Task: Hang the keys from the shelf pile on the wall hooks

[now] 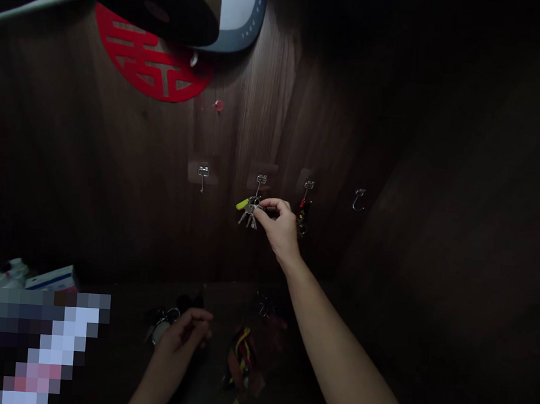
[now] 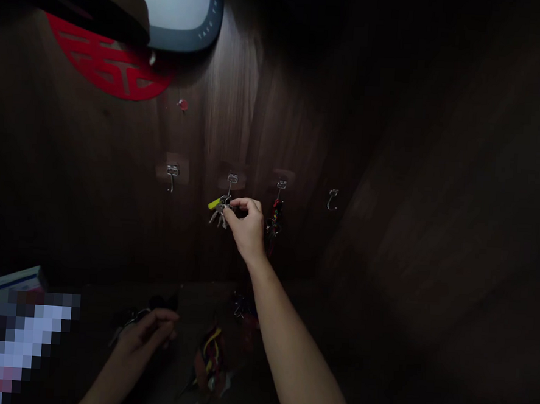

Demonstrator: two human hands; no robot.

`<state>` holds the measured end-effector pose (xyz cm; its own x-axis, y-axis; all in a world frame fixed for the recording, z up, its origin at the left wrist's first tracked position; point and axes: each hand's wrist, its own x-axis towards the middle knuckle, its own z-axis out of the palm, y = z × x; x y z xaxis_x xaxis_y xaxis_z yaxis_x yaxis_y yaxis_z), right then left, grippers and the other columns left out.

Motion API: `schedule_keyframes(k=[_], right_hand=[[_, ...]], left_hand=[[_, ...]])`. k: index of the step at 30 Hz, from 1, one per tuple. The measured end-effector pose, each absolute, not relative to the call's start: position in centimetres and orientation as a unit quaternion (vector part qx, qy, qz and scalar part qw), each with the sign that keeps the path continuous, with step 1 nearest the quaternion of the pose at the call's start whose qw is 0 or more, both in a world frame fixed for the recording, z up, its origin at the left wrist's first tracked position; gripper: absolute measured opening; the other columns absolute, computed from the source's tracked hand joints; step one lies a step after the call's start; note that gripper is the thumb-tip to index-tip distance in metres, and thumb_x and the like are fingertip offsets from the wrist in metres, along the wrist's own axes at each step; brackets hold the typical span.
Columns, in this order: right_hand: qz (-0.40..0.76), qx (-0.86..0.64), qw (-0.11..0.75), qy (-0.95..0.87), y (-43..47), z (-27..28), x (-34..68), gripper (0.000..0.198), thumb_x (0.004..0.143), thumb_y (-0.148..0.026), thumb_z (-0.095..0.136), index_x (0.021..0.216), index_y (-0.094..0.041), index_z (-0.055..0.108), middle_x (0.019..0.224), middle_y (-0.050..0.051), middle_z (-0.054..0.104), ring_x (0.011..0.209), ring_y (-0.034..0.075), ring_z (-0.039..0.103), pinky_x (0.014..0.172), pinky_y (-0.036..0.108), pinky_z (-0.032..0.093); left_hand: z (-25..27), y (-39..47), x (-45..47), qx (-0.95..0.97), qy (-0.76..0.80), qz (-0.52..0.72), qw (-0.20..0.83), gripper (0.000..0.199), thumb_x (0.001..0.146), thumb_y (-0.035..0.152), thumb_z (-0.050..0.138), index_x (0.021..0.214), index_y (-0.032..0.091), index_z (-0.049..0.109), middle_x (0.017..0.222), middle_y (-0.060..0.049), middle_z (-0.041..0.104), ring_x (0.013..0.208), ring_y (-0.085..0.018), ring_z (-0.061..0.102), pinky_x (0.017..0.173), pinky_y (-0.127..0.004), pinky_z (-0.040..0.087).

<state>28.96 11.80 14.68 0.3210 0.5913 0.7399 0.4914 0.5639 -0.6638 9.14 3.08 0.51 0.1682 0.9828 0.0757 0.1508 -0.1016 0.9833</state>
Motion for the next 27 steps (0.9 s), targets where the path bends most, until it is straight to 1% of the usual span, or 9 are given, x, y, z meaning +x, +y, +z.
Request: schedule_keyframes(k=[3,10,13,16,21,27], right_hand=[[-0.007,-0.471,0.669,-0.576,12.1,14.3,28.3,0.012,0.069,-0.026,0.065,0.073,-0.019,0.056,0.085,0.001,0.053,0.079,0.016,0.053,0.076,0.030,0.044],[-0.055,-0.496,0.662,-0.559,12.3,13.7,27.5,0.022,0.067,-0.026,0.068,0.077,-0.021,0.049,0.082,-0.001,0.049,0.076,0.015,0.050,0.074,0.029,0.043],[-0.052,-0.488,0.668,-0.560,12.3,13.1,27.6,0.023,0.068,-0.024,0.067,0.083,-0.021,0.050,0.086,0.000,0.052,0.080,0.016,0.050,0.077,0.030,0.043],[-0.037,-0.480,0.674,-0.560,12.2,12.4,27.8,0.027,0.068,-0.021,0.065,0.089,-0.021,0.049,0.092,0.002,0.053,0.083,0.016,0.051,0.078,0.031,0.044],[-0.016,-0.488,0.671,-0.557,11.6,11.2,28.1,0.028,0.068,-0.021,0.064,0.091,-0.021,0.048,0.095,0.003,0.054,0.086,0.017,0.053,0.075,0.031,0.045],[0.011,-0.501,0.645,-0.576,10.3,9.0,28.4,0.027,0.070,-0.023,0.062,0.093,-0.021,0.049,0.097,0.004,0.054,0.087,0.018,0.054,0.064,0.027,0.046]], left_hand=[[0.6,3.0,9.1,0.602,0.477,0.441,0.465,0.026,0.074,0.045,0.055,0.084,0.022,0.064,0.063,0.002,0.063,0.061,-0.016,0.058,0.061,-0.025,0.046],[0.3,3.6,8.2,0.594,0.491,0.478,0.421,0.026,0.073,0.045,0.058,0.082,0.022,0.066,0.063,0.001,0.065,0.063,-0.017,0.062,0.060,-0.025,0.048],[0.3,4.1,7.6,0.563,0.488,0.520,0.418,0.029,0.071,0.046,0.061,0.082,0.021,0.066,0.065,0.000,0.066,0.065,-0.017,0.064,0.061,-0.025,0.051],[0.5,4.5,6.9,0.538,0.493,0.547,0.410,0.029,0.070,0.046,0.062,0.082,0.020,0.066,0.066,0.000,0.066,0.063,-0.017,0.065,0.057,-0.024,0.052],[1.1,4.8,6.0,0.526,0.519,0.547,0.393,0.028,0.070,0.043,0.060,0.086,0.020,0.065,0.066,0.001,0.066,0.059,-0.016,0.063,0.050,-0.023,0.050],[0.9,5.4,4.8,0.523,0.537,0.548,0.371,0.032,0.072,0.045,0.057,0.090,0.019,0.064,0.070,0.000,0.067,0.066,-0.017,0.064,0.058,-0.025,0.050]])
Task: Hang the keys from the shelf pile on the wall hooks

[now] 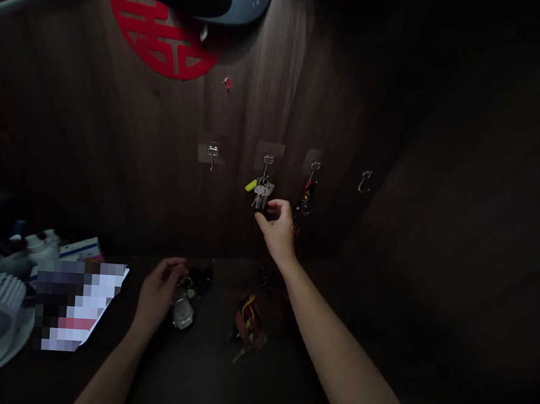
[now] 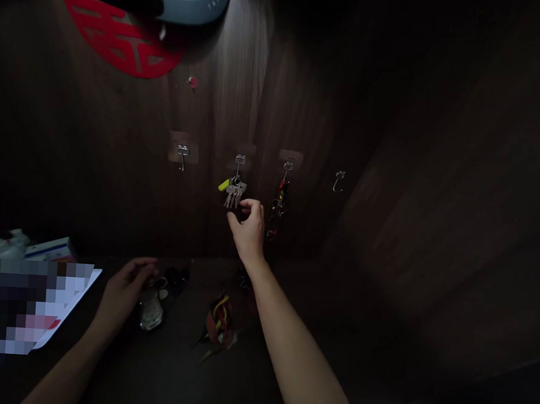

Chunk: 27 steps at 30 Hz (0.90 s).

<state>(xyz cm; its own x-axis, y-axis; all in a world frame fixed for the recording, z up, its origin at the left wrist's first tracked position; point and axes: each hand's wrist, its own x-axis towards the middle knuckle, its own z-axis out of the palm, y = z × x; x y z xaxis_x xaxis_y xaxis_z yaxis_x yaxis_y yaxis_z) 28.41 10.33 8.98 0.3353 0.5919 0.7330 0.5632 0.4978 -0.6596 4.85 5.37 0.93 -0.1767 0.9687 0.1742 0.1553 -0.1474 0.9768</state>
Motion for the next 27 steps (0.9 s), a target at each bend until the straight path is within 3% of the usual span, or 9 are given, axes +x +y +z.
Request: schedule_keyframes(k=[5,15,27], right_hand=[[0.054,-0.527,0.590,-0.609,8.0,6.1,28.5,0.019,0.074,-0.021,0.056,0.093,-0.020,0.054,0.095,0.005,0.054,0.088,0.018,0.055,0.060,0.026,0.047],[0.066,-0.547,0.533,-0.643,2.6,-1.8,30.7,0.018,0.081,-0.014,0.043,0.083,-0.022,0.059,0.084,0.004,0.060,0.083,0.019,0.058,0.073,0.030,0.046],[0.108,-0.544,0.435,-0.709,2.4,-1.7,32.9,0.022,0.080,-0.011,0.044,0.080,-0.022,0.063,0.084,0.002,0.062,0.081,0.017,0.060,0.074,0.028,0.044]], left_hand=[[1.0,5.3,4.5,0.517,0.558,0.535,0.367,0.033,0.073,0.045,0.056,0.093,0.019,0.063,0.073,-0.001,0.068,0.068,-0.018,0.065,0.057,-0.025,0.050],[0.3,5.7,4.1,0.528,0.584,0.527,0.321,0.034,0.075,0.045,0.054,0.095,0.020,0.062,0.076,-0.001,0.069,0.070,-0.018,0.065,0.065,-0.027,0.051],[-0.7,4.4,6.1,0.696,0.544,0.410,0.226,0.030,0.082,0.044,0.045,0.099,0.024,0.061,0.082,0.000,0.072,0.071,-0.018,0.069,0.065,-0.026,0.052]])
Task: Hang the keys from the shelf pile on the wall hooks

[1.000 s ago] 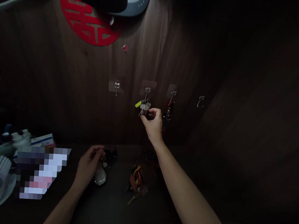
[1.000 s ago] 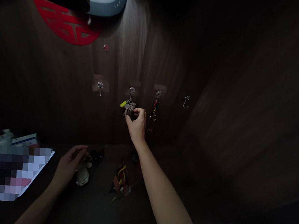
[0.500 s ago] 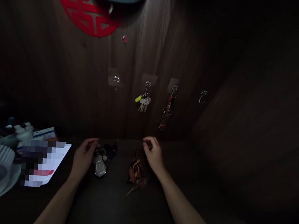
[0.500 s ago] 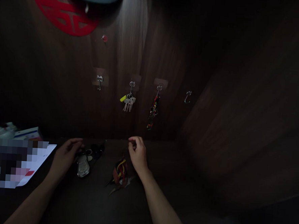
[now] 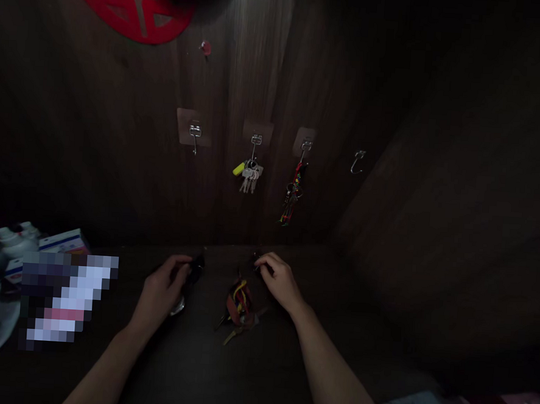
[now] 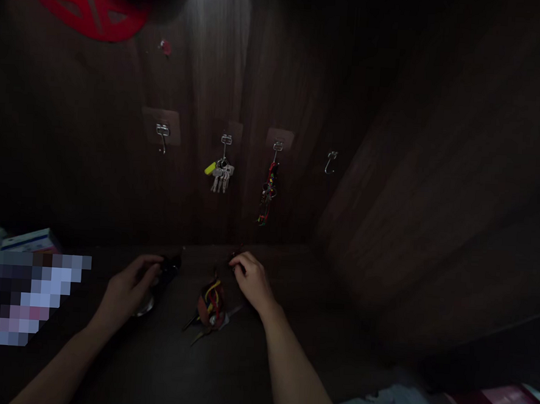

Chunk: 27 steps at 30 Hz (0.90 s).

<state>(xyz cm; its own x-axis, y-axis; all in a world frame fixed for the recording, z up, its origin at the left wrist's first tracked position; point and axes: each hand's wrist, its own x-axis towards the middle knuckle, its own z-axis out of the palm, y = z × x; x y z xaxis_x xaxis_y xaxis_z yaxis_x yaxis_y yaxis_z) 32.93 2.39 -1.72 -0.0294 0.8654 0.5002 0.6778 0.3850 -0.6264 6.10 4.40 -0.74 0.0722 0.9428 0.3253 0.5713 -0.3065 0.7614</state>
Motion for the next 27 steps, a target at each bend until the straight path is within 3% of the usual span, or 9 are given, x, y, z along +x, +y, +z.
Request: schedule_keyframes(k=[5,13,18,23,27], right_hand=[[0.082,-0.591,0.415,-0.687,2.6,-1.7,34.1,0.024,0.080,-0.013,0.043,0.082,-0.024,0.064,0.085,0.001,0.063,0.081,0.017,0.060,0.073,0.029,0.045],[0.031,-0.664,0.505,-0.551,3.6,-2.3,37.4,0.022,0.080,-0.021,0.041,0.081,-0.021,0.063,0.084,0.005,0.065,0.081,0.021,0.061,0.073,0.033,0.045],[0.050,-0.643,0.477,-0.597,3.8,-2.6,37.1,0.025,0.081,-0.016,0.043,0.087,-0.023,0.066,0.089,0.003,0.067,0.087,0.019,0.060,0.076,0.032,0.046],[0.056,-0.642,0.372,-0.668,3.5,-3.0,36.3,0.031,0.085,-0.016,0.047,0.105,-0.030,0.065,0.116,0.004,0.062,0.109,0.022,0.051,0.090,0.040,0.039],[0.033,-0.689,0.324,-0.647,3.4,-3.5,36.7,0.023,0.082,-0.019,0.055,0.098,-0.031,0.067,0.111,0.005,0.063,0.108,0.025,0.051,0.087,0.042,0.038]], left_hand=[[-1.1,3.1,7.7,0.819,0.433,0.334,0.172,0.027,0.088,0.030,0.043,0.107,0.025,0.061,0.104,-0.005,0.070,0.096,-0.022,0.065,0.087,-0.035,0.049],[-2.6,1.2,10.8,0.923,0.255,0.244,0.153,0.055,0.080,0.001,0.046,0.126,0.032,0.051,0.127,-0.004,0.057,0.112,-0.020,0.056,0.092,-0.037,0.049],[-2.4,1.7,10.4,0.922,0.266,0.225,0.169,0.051,0.078,0.000,0.048,0.118,0.030,0.057,0.118,-0.003,0.064,0.105,-0.020,0.059,0.089,-0.037,0.049],[-2.1,2.1,10.1,0.910,0.293,0.231,0.180,0.039,0.077,0.001,0.047,0.100,0.027,0.065,0.103,-0.004,0.069,0.097,-0.021,0.062,0.086,-0.037,0.049],[-2.3,2.1,10.0,0.904,0.326,0.232,0.153,0.035,0.076,0.002,0.049,0.095,0.026,0.066,0.101,-0.004,0.069,0.095,-0.022,0.062,0.085,-0.037,0.048]])
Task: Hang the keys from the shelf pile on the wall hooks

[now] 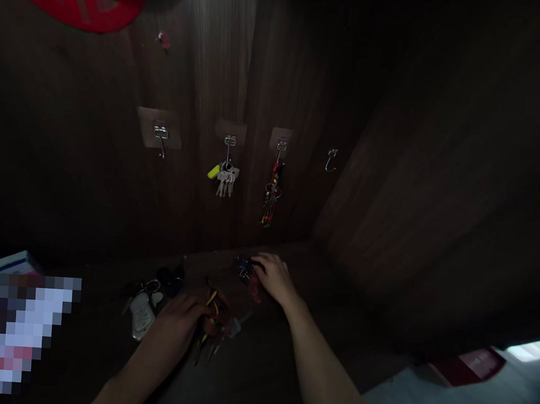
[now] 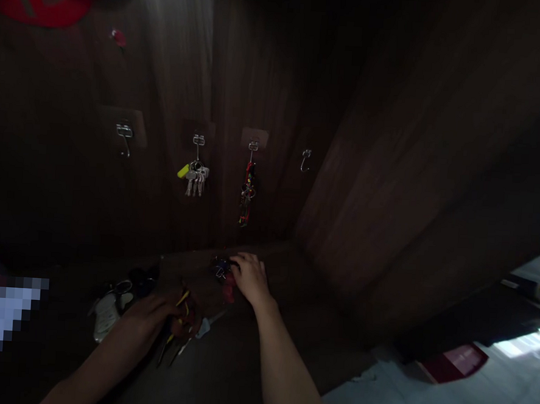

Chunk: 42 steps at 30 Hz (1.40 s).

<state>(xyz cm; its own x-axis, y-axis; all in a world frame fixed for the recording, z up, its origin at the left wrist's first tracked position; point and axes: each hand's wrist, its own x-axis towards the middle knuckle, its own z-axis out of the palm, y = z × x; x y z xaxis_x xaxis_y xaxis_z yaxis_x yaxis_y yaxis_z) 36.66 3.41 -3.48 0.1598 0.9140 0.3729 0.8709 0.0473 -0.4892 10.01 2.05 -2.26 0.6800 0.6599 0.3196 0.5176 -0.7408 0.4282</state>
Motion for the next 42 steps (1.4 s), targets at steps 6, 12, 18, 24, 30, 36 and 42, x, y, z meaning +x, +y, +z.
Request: schedule_keyframes(k=[6,12,18,24,30,36,42], right_hand=[[0.057,-0.693,0.338,-0.634,3.5,-3.3,37.7,0.017,0.073,-0.009,0.059,0.076,-0.023,0.067,0.086,0.004,0.065,0.089,0.022,0.057,0.078,0.035,0.042],[0.177,-0.646,0.370,-0.644,3.3,-3.0,37.3,0.026,0.070,-0.004,0.056,0.084,-0.022,0.067,0.080,0.000,0.065,0.072,0.014,0.061,0.065,0.025,0.045],[0.318,-0.612,0.365,-0.626,2.7,-2.5,36.8,0.014,0.073,-0.019,0.061,0.086,-0.020,0.068,0.068,-0.002,0.064,0.063,0.013,0.059,0.057,0.022,0.042],[0.094,-0.679,0.324,-0.652,3.5,-2.0,35.3,0.023,0.086,-0.029,0.052,0.103,-0.022,0.064,0.099,0.005,0.066,0.096,0.019,0.057,0.086,0.034,0.040],[0.026,-0.701,0.229,-0.675,4.6,-2.4,32.4,0.045,0.087,-0.045,0.050,0.131,-0.032,0.047,0.122,0.008,0.057,0.115,0.025,0.047,0.095,0.042,0.033],[0.052,-0.665,0.211,-0.715,4.6,-2.7,31.7,0.040,0.089,-0.040,0.048,0.127,-0.029,0.051,0.134,0.006,0.051,0.129,0.025,0.035,0.105,0.048,0.020],[0.141,-0.595,0.265,-0.745,5.0,-3.1,32.2,0.032,0.088,-0.020,0.049,0.118,-0.028,0.058,0.125,0.003,0.060,0.126,0.019,0.043,0.107,0.048,0.019]], left_hand=[[-2.4,2.2,9.6,0.898,0.346,0.227,0.147,0.034,0.076,0.005,0.046,0.094,0.025,0.067,0.096,-0.005,0.069,0.092,-0.022,0.062,0.082,-0.036,0.047],[-2.3,2.5,9.4,0.895,0.361,0.213,0.154,0.035,0.078,0.005,0.043,0.094,0.024,0.067,0.096,-0.006,0.070,0.091,-0.022,0.063,0.080,-0.035,0.048],[-1.7,2.8,9.1,0.888,0.412,0.160,0.131,0.034,0.079,0.004,0.040,0.087,0.022,0.068,0.090,-0.007,0.069,0.086,-0.023,0.064,0.077,-0.036,0.046],[-0.6,2.6,9.4,0.882,0.432,0.128,0.136,0.033,0.079,0.003,0.043,0.086,0.023,0.068,0.095,-0.005,0.069,0.091,-0.022,0.063,0.080,-0.034,0.044],[-0.7,2.3,9.8,0.885,0.429,0.124,0.130,0.034,0.077,0.001,0.043,0.087,0.022,0.067,0.095,-0.006,0.068,0.090,-0.022,0.062,0.078,-0.034,0.043],[-1.2,2.2,10.0,0.887,0.411,0.152,0.144,0.031,0.075,0.002,0.047,0.087,0.023,0.067,0.095,-0.004,0.068,0.090,-0.021,0.061,0.081,-0.035,0.043],[-1.7,2.6,9.4,0.883,0.403,0.178,0.159,0.032,0.080,0.005,0.044,0.093,0.024,0.067,0.095,-0.005,0.069,0.090,-0.021,0.063,0.079,-0.034,0.046]])
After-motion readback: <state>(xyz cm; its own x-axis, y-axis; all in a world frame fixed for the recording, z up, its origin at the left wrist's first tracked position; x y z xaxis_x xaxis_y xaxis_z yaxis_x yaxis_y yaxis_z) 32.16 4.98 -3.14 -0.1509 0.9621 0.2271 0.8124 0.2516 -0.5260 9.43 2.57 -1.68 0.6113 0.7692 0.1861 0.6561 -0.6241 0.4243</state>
